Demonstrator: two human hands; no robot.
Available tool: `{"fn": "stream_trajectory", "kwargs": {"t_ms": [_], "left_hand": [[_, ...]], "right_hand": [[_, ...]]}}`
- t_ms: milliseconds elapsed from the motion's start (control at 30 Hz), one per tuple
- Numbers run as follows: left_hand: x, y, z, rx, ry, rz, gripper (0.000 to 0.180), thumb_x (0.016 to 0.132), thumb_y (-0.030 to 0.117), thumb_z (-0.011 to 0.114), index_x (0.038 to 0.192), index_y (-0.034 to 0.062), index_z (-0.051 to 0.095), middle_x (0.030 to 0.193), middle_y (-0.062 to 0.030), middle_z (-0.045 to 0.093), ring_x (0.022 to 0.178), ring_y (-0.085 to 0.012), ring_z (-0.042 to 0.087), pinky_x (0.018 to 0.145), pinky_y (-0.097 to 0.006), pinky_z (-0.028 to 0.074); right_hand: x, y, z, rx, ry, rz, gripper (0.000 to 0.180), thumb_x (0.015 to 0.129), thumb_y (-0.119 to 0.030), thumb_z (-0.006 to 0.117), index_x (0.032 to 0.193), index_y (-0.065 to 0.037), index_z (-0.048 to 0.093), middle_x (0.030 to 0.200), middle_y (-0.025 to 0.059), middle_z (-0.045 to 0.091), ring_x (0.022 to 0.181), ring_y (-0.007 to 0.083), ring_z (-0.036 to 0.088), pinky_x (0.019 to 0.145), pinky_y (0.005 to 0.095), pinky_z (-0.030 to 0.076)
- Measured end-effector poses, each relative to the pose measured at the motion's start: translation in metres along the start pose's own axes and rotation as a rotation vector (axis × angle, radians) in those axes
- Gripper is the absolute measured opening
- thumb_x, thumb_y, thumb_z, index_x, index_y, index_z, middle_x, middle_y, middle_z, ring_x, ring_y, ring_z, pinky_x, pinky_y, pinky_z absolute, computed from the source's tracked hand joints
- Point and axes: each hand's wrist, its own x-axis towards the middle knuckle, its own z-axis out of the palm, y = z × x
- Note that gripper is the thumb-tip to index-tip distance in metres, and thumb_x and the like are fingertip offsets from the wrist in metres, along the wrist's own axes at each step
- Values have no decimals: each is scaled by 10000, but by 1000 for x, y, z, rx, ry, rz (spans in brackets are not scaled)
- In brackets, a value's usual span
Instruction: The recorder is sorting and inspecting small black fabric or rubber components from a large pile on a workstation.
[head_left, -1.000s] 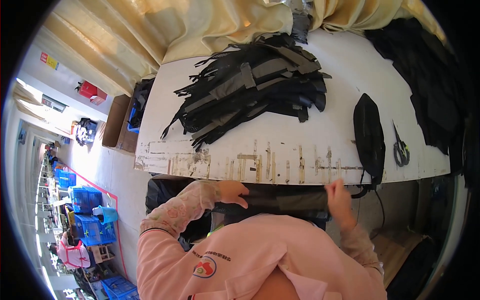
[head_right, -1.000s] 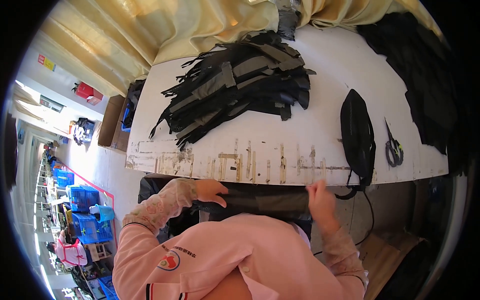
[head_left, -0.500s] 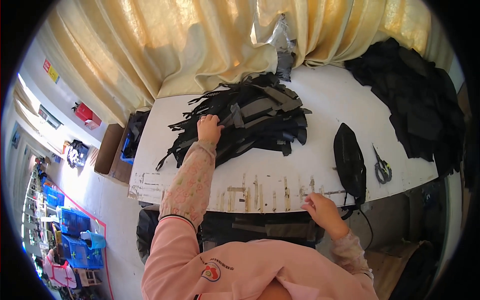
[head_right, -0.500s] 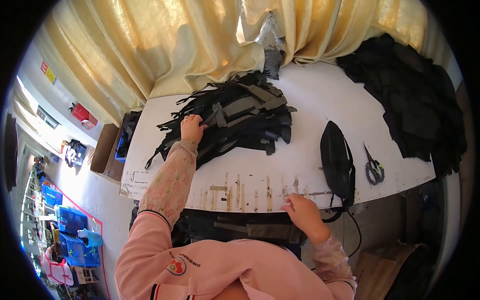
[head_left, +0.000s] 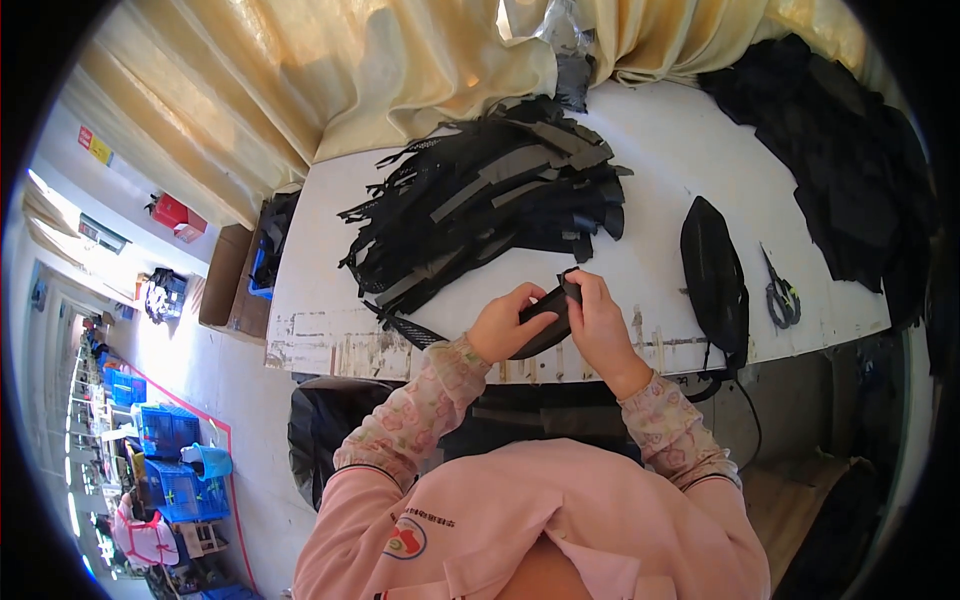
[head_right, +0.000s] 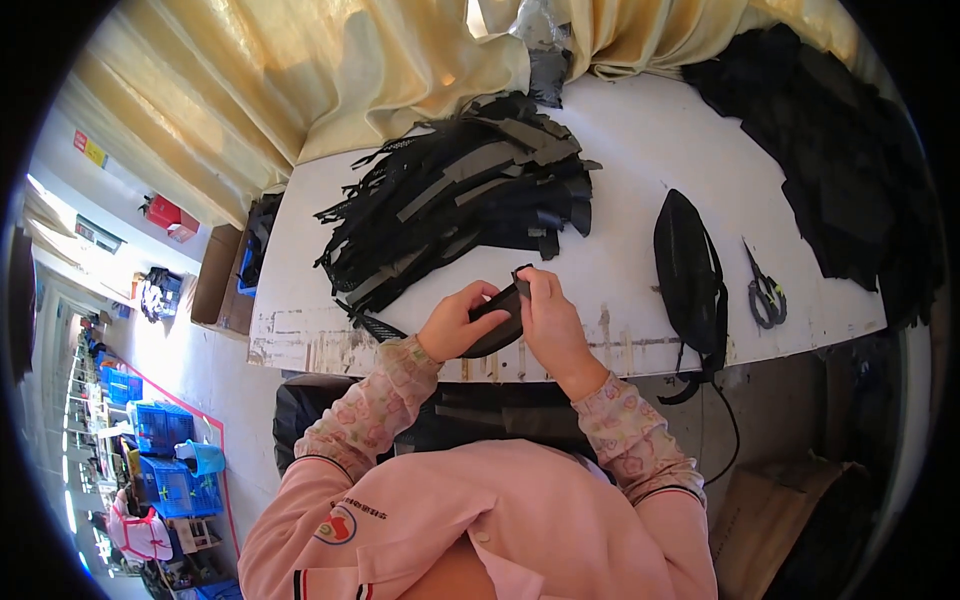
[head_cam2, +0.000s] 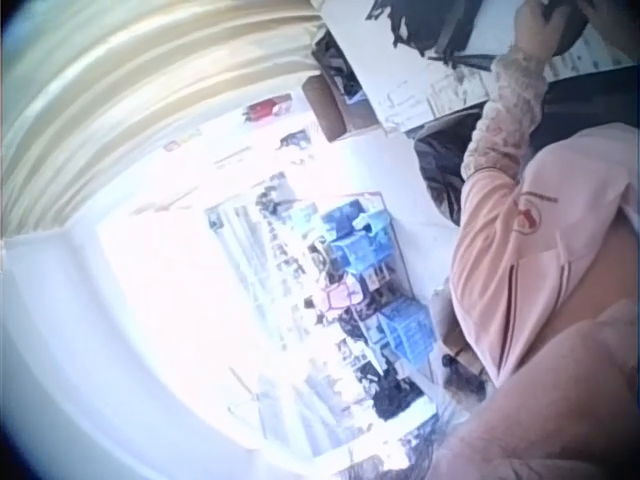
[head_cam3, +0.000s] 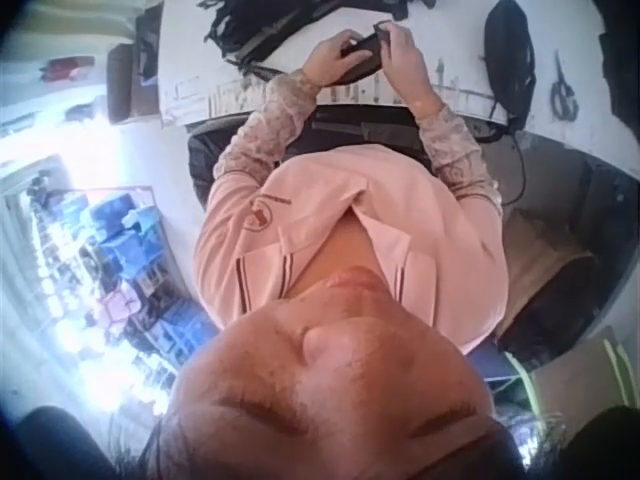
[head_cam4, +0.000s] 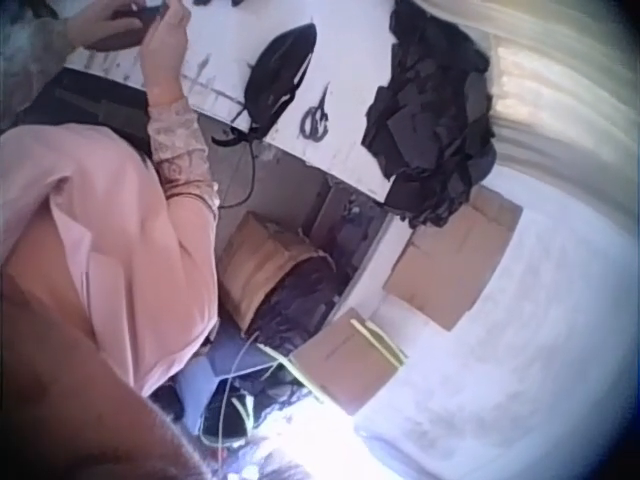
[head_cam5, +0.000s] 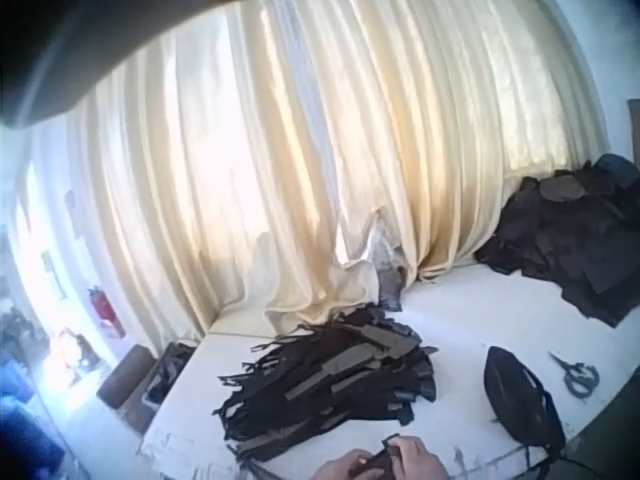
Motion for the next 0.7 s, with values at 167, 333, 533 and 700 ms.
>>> {"fn": "stream_trajectory", "kwargs": {"t_ms": [167, 333, 533, 700], "left_hand": [[1, -11, 21, 6, 23, 27, 241, 792, 185, 705, 905, 28, 563, 707, -107, 599, 623, -223, 574, 589, -317, 461], [-4, -6, 30, -29, 15, 27, 204, 790, 166, 705, 817, 25, 560, 665, -99, 574, 579, -216, 531, 568, -324, 446], [-10, 3, 30, 14, 17, 21, 160, 793, 109, 696, 803, 30, 558, 670, -72, 579, 581, -165, 532, 560, -303, 443], [-22, 14, 34, 425, 17, 464, 111, 759, 54, 665, 798, 40, 562, 759, -119, 587, 705, -342, 578, 608, -381, 464]], "right_hand": [[-12, 7, 4, -109, -37, -28, 295, 843, -59, 566, 1124, -85, 480, 918, 181, 614, 742, 370, 624, 603, 410, 508], [-6, 6, -16, -259, -195, -220, 96, 838, -89, 578, 925, -101, 541, 677, 97, 613, 620, 285, 627, 513, 372, 482], [4, 0, -24, -429, -216, -273, 84, 801, -133, 612, 810, -83, 546, 651, 101, 596, 570, 283, 601, 491, 352, 466], [-3, 29, -18, 206, -155, 276, 128, 810, -149, 577, 733, -51, 547, 607, 66, 557, 513, 198, 550, 489, 318, 445]]}}
